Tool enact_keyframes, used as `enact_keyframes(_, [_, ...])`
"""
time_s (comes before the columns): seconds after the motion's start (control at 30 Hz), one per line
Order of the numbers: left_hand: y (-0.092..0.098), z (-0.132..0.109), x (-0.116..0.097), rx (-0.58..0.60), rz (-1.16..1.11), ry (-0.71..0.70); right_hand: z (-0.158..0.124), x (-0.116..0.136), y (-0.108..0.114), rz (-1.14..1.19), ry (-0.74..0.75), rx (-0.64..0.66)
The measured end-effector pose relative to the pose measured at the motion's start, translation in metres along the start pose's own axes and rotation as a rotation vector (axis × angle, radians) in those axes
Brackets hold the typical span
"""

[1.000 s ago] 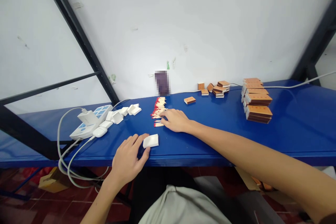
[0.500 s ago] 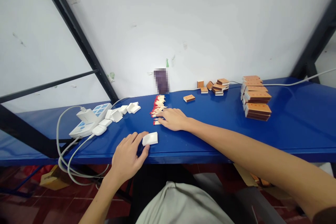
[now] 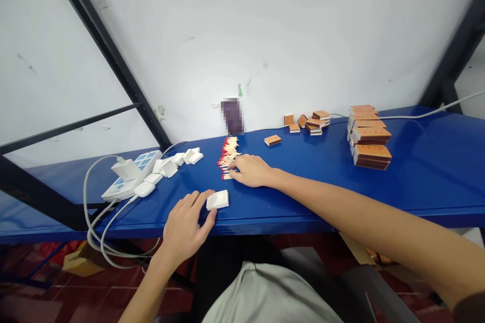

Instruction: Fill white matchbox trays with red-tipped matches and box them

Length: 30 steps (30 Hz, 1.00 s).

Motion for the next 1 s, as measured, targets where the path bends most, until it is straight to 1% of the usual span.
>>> enact_keyframes(0.23, [0.000,0.001,0.000,-0.003,0.005,-0.003,-0.001,-0.001,0.004,0.053,-0.017,-0.053])
enact_keyframes(0.43, [0.000,0.001,0.000,-0.006,0.005,-0.004,-0.002,0.000,0.001,0.027,-0.007,-0.036])
enact_keyframes(0.6, [0.000,0.000,0.000,-0.011,0.011,-0.006,-0.003,0.001,0.004,0.073,0.003,-0.072])
enact_keyframes(0.73, [0.001,0.001,-0.001,-0.012,0.017,-0.004,-0.003,0.008,0.004,0.094,0.093,-0.056])
enact_keyframes(0.8, [0.000,0.002,-0.001,-0.007,0.015,-0.001,-0.003,0.010,0.002,0.087,0.112,-0.042])
enact_keyframes(0.9, [0.001,0.001,0.000,-0.006,0.007,0.000,-0.003,0.007,0.001,0.072,0.057,-0.040])
enact_keyframes(1.0, [0.001,0.000,0.000,-0.007,0.008,0.000,-0.004,0.006,0.000,0.052,0.021,-0.008])
Point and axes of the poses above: each hand's wrist, its own z-axis towards the middle knuckle, its own y-axis out of the back of the hand, x = y × z, the point moved 8 cm from there along z, towards the middle knuckle, and after that the axes turned 12 degrees about x, right-handed, at the moved point
